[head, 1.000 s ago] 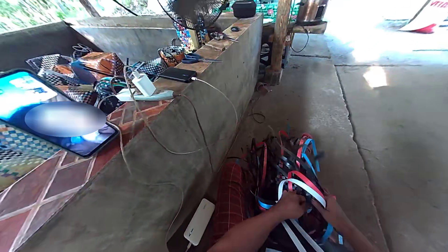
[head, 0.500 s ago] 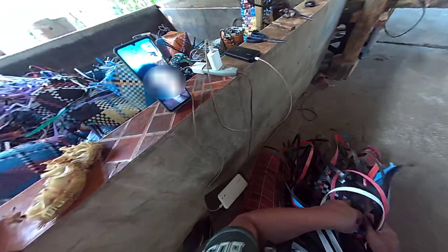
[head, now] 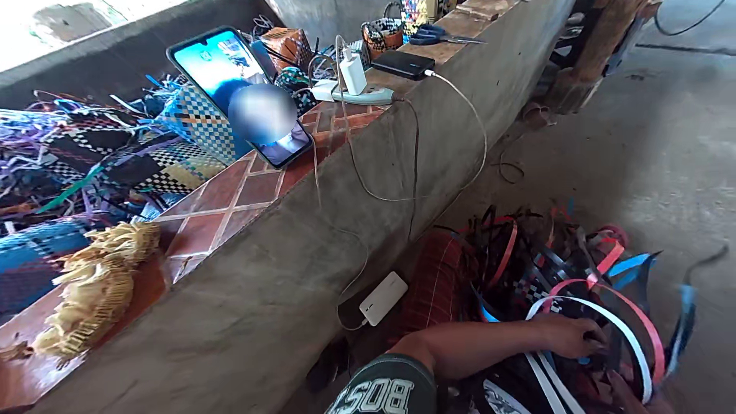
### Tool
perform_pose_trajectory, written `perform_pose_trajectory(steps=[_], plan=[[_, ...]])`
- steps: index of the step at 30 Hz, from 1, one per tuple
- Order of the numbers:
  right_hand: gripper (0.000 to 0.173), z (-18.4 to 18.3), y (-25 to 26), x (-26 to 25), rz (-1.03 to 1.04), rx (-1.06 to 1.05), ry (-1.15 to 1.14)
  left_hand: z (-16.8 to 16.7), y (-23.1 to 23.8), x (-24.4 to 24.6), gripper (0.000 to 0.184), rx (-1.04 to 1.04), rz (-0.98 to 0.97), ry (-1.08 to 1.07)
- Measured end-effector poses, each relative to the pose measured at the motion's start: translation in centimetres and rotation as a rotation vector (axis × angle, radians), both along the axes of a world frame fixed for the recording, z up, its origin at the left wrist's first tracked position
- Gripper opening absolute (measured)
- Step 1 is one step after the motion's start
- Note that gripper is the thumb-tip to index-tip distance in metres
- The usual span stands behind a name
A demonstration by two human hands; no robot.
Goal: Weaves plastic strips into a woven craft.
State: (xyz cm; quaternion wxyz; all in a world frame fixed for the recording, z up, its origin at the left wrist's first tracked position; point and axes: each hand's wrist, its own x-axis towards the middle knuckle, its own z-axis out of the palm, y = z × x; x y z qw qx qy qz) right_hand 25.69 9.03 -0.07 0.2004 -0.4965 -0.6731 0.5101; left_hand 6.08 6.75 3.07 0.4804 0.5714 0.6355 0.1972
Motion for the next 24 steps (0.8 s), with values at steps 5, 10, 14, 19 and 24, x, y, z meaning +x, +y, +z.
perform_pose_trajectory(steps=[5,10,14,19,24], plan=[[0.042,4.4,-0.4,-0.2,-0.022,0.109,0.045,-1.1,0.6,1.3,0.037,0.008,-0.048,0.115],[0.044,2.1,-0.1,0.4,-0.021,0.057,-0.294,-0.4,-0.1,1.8,0.035,0.059,0.025,0.150],[0.042,1.4,-0.2,0.1,-0.071,-0.045,-0.279,-0.3,0.0,2.2,0.038,0.012,0.014,0.161],[0.033,2.7,-1.8,0.4,-0.142,-0.185,-0.180,-2.0,-0.7,3.6,0.033,0.098,-0.054,0.257],[0.030,3.1,-3.0,0.2,-0.224,-0.193,-0.117,-2.5,-1.2,3.9,0.028,0.133,-0.105,0.249]])
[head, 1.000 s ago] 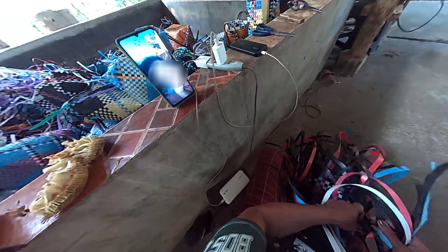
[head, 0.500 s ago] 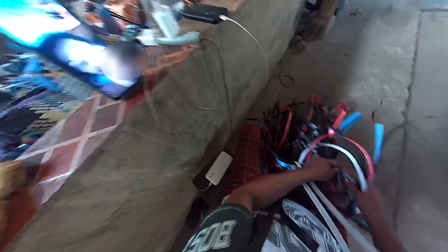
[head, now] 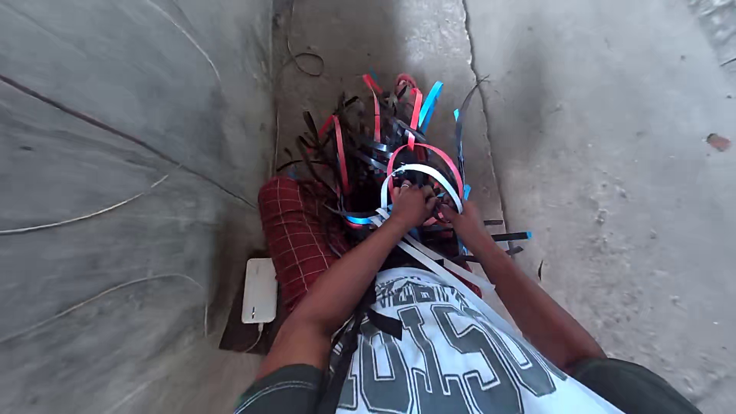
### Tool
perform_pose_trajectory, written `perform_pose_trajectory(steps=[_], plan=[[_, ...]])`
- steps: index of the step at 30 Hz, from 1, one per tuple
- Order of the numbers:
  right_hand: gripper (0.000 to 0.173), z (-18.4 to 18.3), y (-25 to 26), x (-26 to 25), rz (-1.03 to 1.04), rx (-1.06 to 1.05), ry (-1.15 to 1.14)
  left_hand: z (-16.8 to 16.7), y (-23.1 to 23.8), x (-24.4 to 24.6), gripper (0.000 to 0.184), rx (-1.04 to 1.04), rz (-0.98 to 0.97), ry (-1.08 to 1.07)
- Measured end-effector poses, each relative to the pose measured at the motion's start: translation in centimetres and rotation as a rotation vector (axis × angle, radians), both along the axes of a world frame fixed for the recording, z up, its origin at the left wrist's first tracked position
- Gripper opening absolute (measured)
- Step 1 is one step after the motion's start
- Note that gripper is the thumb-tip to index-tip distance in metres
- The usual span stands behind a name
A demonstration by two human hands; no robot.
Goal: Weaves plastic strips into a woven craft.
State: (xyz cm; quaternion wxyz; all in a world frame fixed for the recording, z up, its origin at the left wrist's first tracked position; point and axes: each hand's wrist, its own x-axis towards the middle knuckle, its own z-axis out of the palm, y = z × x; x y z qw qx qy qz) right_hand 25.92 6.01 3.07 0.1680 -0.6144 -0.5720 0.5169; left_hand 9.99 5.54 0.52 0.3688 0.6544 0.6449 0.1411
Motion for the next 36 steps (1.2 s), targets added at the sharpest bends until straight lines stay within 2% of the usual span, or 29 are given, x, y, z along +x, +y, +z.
perform_pose_trajectory(steps=[4,7,8,11,13,15,17,19,21,22,24,25,26,27,28,30,32,33,36], plan=[[0.031,-1.0,2.1,-0.5,-0.110,0.059,0.005,0.6,-0.3,0.2,0.027,0.034,-0.145,-0.056],[0.036,-0.6,2.6,-1.3,-0.040,0.155,-0.039,0.2,-0.1,-0.2,0.026,0.059,-0.067,-0.093],[0.045,-0.2,2.7,-1.5,0.003,0.229,-0.098,0.0,0.1,-0.5,0.025,0.043,-0.012,-0.113],[0.094,-0.8,4.1,-0.3,0.093,0.523,-0.364,-0.3,0.5,-0.8,0.030,-0.048,0.057,-0.154],[0.107,-1.3,6.8,1.8,0.114,0.676,-0.511,-0.4,0.5,-0.7,0.031,-0.055,0.064,-0.180],[0.115,-0.1,10.0,4.2,0.096,0.635,-0.633,-0.2,0.6,-0.8,0.030,-0.061,0.073,-0.199],[0.117,1.6,13.0,6.6,-0.011,0.609,-0.718,0.0,0.6,-1.0,0.031,-0.096,0.084,-0.215],[0.112,3.4,14.7,8.2,-0.120,0.677,-0.802,0.2,0.8,-1.2,0.032,-0.131,0.097,-0.238],[0.096,5.3,13.3,7.6,-0.066,0.883,-0.751,0.2,1.0,-1.4,0.033,-0.141,0.104,-0.243],[0.078,5.7,11.4,6.8,0.074,1.017,-0.676,0.1,1.1,-1.5,0.034,-0.148,0.104,-0.248],[0.033,4.1,7.4,5.6,0.483,1.278,-0.422,-0.3,1.2,-1.4,0.035,-0.159,0.088,-0.257],[0.021,2.7,6.2,5.0,0.702,1.294,-0.259,-0.4,1.2,-1.4,0.035,-0.159,0.076,-0.263],[0.017,1.0,5.7,4.3,0.854,1.239,-0.147,-0.4,1.1,-1.4,0.035,-0.147,0.064,-0.266],[0.017,-0.5,5.6,3.7,0.903,1.111,-0.100,-0.4,1.1,-1.4,0.035,-0.135,0.052,-0.267],[0.020,-1.5,5.7,3.1,0.867,0.931,-0.137,-0.4,1.1,-1.5,0.035,-0.124,0.048,-0.268],[0.031,-1.4,6.8,1.1,0.717,0.441,-0.340,-0.3,1.0,-1.7,0.035,-0.111,0.044,-0.268],[0.042,-1.5,8.3,-0.5,0.634,0.114,-0.451,0.1,0.9,-1.8,0.035,-0.119,0.036,-0.269],[0.046,-1.8,9.0,-0.9,0.632,0.024,-0.475,0.3,0.8,-1.9,0.035,-0.122,0.041,-0.279],[0.050,-3.3,10.1,-1.2,0.597,-0.070,-0.451,0.5,0.7,-2.2,0.039,-0.125,0.079,-0.312]])
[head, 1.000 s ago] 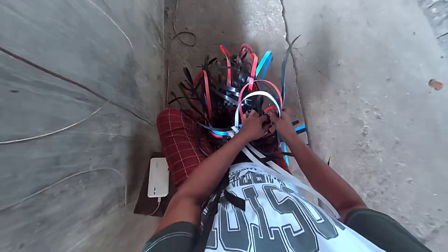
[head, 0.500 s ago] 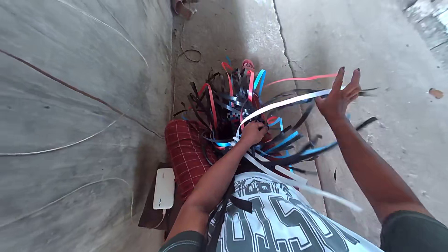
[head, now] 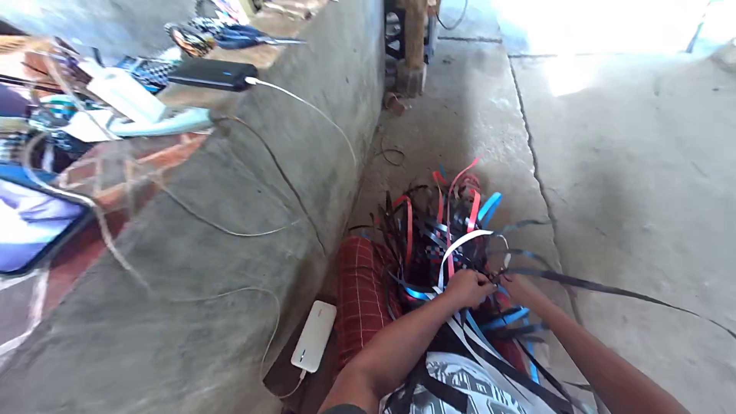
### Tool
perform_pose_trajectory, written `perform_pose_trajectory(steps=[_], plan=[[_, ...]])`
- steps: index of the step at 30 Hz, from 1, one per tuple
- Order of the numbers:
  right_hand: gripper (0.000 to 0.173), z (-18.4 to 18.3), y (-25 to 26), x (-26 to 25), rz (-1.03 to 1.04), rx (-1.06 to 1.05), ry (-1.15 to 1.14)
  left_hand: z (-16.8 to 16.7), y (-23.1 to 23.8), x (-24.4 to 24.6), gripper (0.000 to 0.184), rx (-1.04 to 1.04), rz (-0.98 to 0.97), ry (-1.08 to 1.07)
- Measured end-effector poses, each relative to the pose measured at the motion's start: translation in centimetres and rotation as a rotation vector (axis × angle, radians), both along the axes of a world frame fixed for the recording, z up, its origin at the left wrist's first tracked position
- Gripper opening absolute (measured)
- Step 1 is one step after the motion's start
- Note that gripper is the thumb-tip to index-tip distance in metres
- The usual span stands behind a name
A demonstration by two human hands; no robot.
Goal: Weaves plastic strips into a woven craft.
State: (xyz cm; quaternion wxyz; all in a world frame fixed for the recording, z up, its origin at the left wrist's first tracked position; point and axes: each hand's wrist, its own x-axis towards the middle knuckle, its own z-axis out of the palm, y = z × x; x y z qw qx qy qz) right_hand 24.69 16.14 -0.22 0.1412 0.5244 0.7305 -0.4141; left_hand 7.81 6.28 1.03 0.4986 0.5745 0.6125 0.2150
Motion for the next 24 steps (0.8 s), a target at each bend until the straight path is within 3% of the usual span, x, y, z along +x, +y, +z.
perform_pose_trajectory(steps=[5,8,11,17,21,24], plan=[[0.062,-1.3,0.2,0.4,-0.219,-0.138,-0.012,-0.1,0.4,-0.1,0.050,-0.044,0.067,-0.062],[0.044,-3.2,0.1,0.8,-0.373,-0.260,0.221,-0.1,0.7,-0.8,0.050,-0.085,0.081,-0.079],[0.026,-3.6,-0.3,0.3,-0.492,-0.164,0.421,-0.2,1.0,-1.3,0.047,-0.149,0.093,-0.095],[0.018,-2.1,-1.2,0.0,-0.126,0.186,0.718,-0.9,1.5,-1.6,0.045,-0.260,0.202,-0.133],[0.022,-1.0,-1.6,-0.1,0.072,0.210,0.826,-0.6,1.4,-1.9,0.041,-0.247,0.207,-0.240],[0.024,-0.7,-1.3,0.0,0.217,0.168,0.844,-0.6,0.9,-2.7,0.035,-0.193,0.309,-0.465]])
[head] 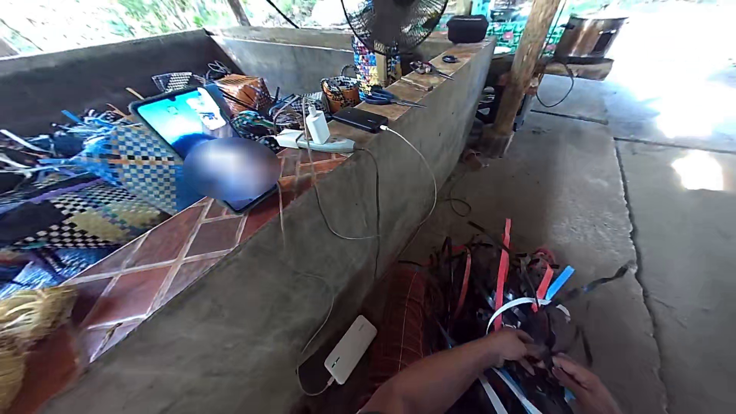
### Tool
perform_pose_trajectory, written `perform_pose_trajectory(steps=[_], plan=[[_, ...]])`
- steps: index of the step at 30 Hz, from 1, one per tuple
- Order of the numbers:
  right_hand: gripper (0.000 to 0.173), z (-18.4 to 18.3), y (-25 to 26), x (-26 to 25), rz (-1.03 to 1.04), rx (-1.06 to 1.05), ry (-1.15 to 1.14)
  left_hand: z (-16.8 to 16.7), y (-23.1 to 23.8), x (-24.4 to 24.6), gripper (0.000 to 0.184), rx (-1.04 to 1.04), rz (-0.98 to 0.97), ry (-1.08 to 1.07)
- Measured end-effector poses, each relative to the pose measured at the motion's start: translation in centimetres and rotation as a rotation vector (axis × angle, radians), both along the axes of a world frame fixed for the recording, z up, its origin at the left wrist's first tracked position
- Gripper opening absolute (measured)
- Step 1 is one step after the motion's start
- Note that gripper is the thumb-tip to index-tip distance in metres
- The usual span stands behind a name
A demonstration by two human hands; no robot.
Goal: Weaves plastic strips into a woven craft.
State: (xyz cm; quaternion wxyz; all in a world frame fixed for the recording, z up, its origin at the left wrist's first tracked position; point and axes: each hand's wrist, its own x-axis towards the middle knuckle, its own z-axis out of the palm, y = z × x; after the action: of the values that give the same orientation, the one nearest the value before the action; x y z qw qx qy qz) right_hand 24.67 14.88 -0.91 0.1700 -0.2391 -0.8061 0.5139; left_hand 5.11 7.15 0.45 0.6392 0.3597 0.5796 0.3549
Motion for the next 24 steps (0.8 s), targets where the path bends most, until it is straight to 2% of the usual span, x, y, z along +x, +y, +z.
perform_pose_trajectory(steps=[2,5,8,11,14,16,19,22,24], plan=[[0.022,0.1,0.2,-0.2,0.086,0.047,-0.003,0.7,-0.5,-0.5,0.029,-0.008,0.095,-0.112],[0.022,0.2,0.6,-0.5,0.166,0.112,-0.010,1.5,-1.4,-1.2,0.033,-0.003,0.215,-0.236],[0.021,0.6,0.6,0.1,0.160,0.178,-0.078,2.3,-2.1,-2.3,0.056,-0.013,0.307,-0.414],[0.022,2.1,-0.3,0.4,0.165,0.259,-0.193,3.3,-3.5,-4.1,0.081,0.101,0.294,-0.639],[0.024,2.3,-0.9,0.7,0.192,0.362,-0.186,4.8,-5.6,-6.6,0.079,0.149,0.459,-0.719],[0.022,1.8,-1.0,1.0,0.173,0.414,-0.178,5.5,-7.2,-9.0,0.065,0.201,0.567,-0.588],[0.022,2.5,-2.0,0.4,0.109,0.448,-0.283,5.2,-9.1,-13.1,0.038,0.314,0.639,-0.095],[0.021,3.0,-2.5,-0.5,0.108,0.434,-0.389,4.3,-9.8,-17.3,0.033,0.203,0.496,0.517],[0.023,3.6,-2.6,-1.1,0.121,0.392,-0.463,3.9,-9.7,-18.9,0.035,0.099,0.347,0.763]])
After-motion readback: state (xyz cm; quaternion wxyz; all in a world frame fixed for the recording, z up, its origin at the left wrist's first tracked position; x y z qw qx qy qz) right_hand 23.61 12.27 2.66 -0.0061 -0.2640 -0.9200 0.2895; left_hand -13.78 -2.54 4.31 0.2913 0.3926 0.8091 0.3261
